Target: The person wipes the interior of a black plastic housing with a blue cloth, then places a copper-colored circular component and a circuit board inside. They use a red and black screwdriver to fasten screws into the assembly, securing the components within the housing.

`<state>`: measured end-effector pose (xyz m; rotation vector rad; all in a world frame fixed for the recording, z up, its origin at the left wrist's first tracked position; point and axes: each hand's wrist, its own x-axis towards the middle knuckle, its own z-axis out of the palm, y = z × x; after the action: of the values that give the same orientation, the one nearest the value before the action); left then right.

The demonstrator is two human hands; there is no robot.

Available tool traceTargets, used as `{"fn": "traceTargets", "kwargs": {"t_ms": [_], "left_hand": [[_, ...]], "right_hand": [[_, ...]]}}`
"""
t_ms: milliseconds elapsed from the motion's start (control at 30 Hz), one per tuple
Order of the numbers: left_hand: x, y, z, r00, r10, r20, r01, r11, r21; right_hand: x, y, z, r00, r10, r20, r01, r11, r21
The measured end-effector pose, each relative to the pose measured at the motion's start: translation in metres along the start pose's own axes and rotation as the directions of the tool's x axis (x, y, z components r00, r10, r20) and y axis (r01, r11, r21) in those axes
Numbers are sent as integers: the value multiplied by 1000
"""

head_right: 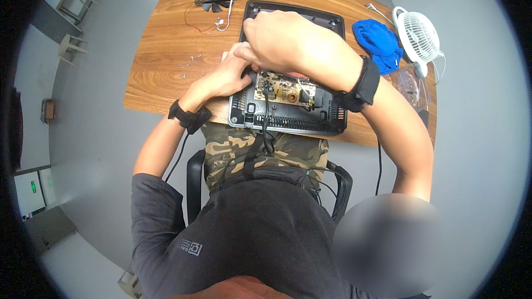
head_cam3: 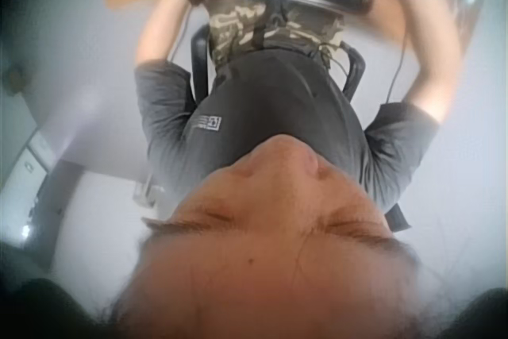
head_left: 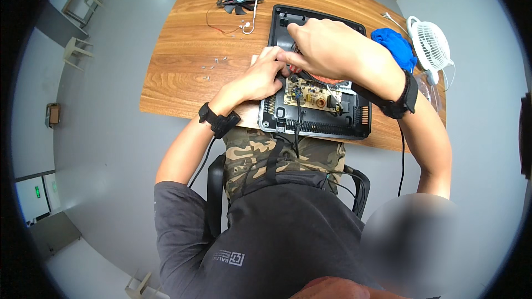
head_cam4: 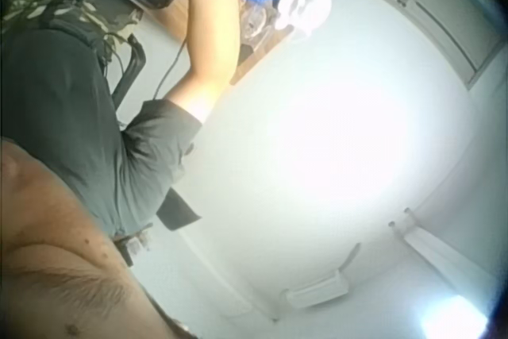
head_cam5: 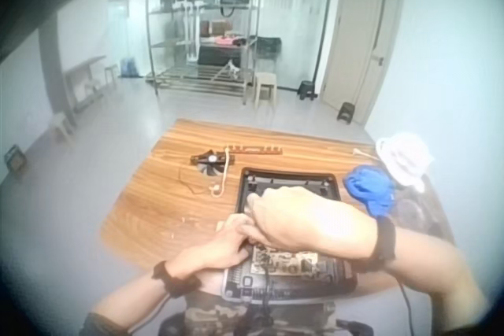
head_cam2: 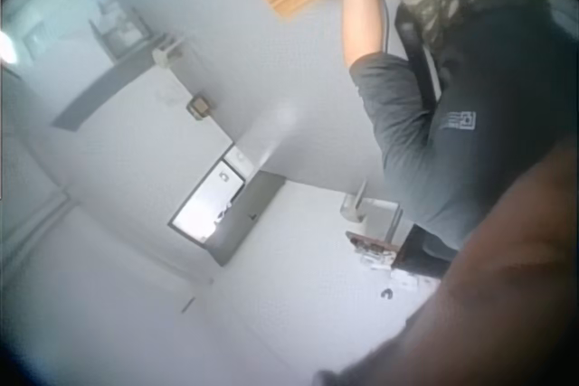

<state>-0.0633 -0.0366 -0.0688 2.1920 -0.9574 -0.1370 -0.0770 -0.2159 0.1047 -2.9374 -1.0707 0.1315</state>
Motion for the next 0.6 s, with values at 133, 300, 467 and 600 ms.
{"fn": "traceTargets", "kwargs": {"t_ms": [133,300,467,600], "left_hand": [[0,-1,-1,1000,19,15,-20,999,45],[0,-2,0,1000,23,5,-24,999,31],[1,-3,2,1000,1,12,-2,1000,29],[0,0,2,999,15,-29,-14,999,31]], "right_hand": [[-11,8,-10,998,-53,35,52,998,25],[1,9,-14,984,3,179,-6,1000,17],[-1,5,-12,991,-34,126,28,998,51],[0,3,-6,998,-59,35,57,996,63]]}}
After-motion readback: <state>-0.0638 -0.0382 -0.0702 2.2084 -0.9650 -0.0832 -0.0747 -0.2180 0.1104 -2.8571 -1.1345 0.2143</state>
